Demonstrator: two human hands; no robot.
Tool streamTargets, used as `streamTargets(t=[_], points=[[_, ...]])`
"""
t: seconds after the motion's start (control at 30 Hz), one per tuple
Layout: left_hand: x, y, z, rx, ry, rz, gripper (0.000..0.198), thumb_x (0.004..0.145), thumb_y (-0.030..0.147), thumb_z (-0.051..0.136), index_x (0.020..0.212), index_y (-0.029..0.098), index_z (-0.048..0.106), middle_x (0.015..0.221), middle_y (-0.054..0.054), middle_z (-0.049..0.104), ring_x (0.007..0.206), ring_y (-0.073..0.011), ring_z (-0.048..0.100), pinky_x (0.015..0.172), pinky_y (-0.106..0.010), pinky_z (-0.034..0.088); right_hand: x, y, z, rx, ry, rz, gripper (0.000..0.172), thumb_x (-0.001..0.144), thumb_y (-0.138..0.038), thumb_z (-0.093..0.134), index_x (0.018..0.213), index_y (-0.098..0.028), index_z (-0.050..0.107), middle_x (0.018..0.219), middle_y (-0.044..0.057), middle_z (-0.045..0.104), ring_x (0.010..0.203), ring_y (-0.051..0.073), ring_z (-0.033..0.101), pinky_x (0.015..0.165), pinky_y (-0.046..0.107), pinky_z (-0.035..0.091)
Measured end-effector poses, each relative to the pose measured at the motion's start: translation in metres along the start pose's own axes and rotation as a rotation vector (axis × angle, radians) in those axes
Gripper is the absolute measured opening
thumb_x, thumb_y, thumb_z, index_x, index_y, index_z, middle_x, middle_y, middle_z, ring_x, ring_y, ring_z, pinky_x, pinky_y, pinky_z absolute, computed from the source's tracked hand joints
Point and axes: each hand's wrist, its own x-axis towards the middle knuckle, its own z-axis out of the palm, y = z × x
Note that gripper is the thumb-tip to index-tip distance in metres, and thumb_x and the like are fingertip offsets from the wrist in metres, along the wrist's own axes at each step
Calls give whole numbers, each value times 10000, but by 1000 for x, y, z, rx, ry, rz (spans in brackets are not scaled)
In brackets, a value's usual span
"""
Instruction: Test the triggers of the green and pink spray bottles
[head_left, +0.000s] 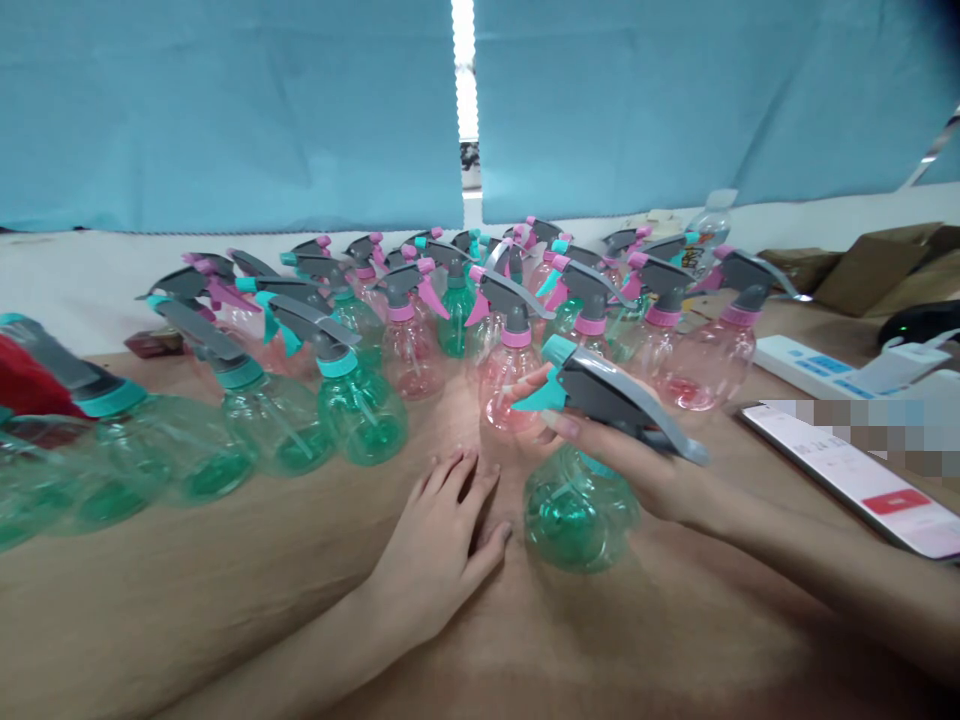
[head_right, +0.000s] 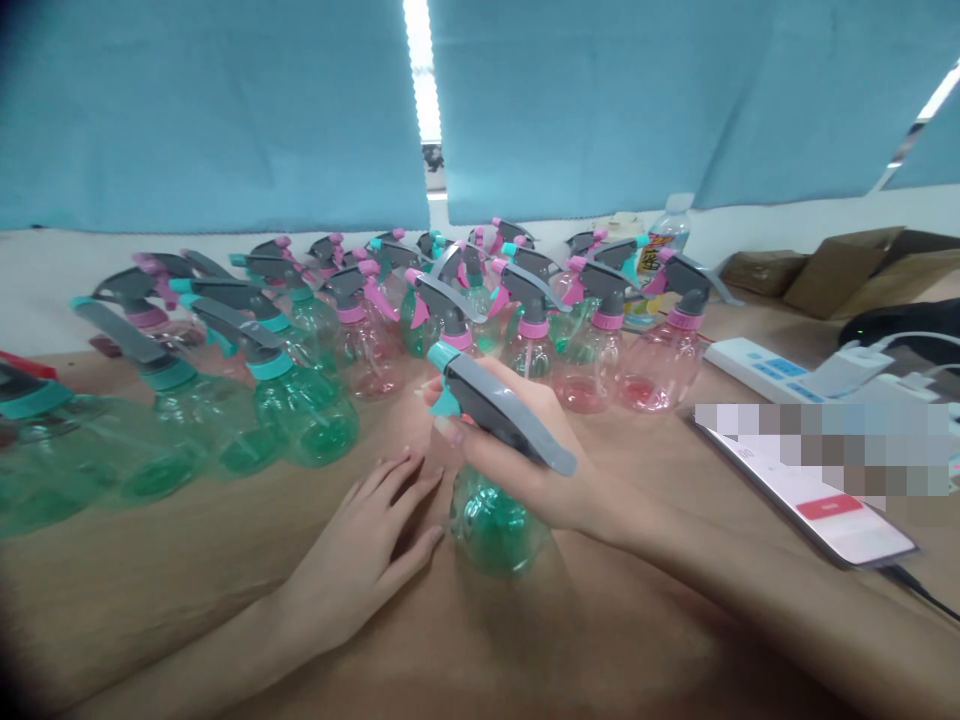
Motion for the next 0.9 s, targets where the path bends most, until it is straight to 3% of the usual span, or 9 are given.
streamTargets(t=[0.13, 0.3, 0.43, 0.6, 0.77, 0.9], points=[[-1, 1, 0, 2, -1, 1, 452, 933, 358, 496, 1330, 143, 508, 1400, -155, 484, 1308, -344, 394, 1029, -530, 360, 0, 1, 0, 18, -8, -25, 150, 893, -310, 574, 1033, -260, 590, 932, -15, 620, 702, 113, 541, 616, 255, 418], [-1, 1, 1, 1, 0, 0, 450, 934, 367, 487, 1323, 145, 515, 1397, -157, 488, 1305, -348, 400, 1026, -527, 363, 2, 2, 0, 9, -7, -98, 37, 903, -279, 550, 903, -247, 533, 741, -47, 476, 616, 99, 421, 559, 250, 357], [0, 0, 1, 11, 3, 6, 463, 944, 388, 475, 1335, 142, 504, 1409, -164, 474, 1313, -350, 391, 1030, -528, 359, 6, -1, -2, -37, -10, -188, 197, 893, -220, 548, 734, -217, 431, 695, -51, 396, 606, 97, 355, 549, 254, 317], [-1, 0, 1, 28, 11, 10, 461, 941, 384, 468, 1331, 140, 502, 1389, -168, 490, 1299, -352, 405, 1009, -536, 378, 8, -7, -5, -43, -38, -238, 237, 904, -170, 523, 707, -208, 398, 679, -59, 368, 579, 86, 312, 542, 254, 289], [-1, -1, 2, 25, 26, 16, 459, 941, 384, 466, 1333, 148, 497, 1390, -165, 491, 1305, -343, 403, 1023, -533, 367, 6, -7, -6, -35, -42, -219, 257, 902, -219, 537, 693, -211, 388, 672, -59, 365, 573, 87, 326, 545, 257, 297], [0, -2, 2, 15, 19, 10, 464, 941, 378, 467, 1341, 144, 490, 1394, -172, 486, 1309, -350, 398, 1017, -535, 372, 4, -2, -6, -64, -57, -119, 130, 904, -292, 539, 804, -229, 484, 725, -43, 443, 639, 110, 423, 591, 269, 350]])
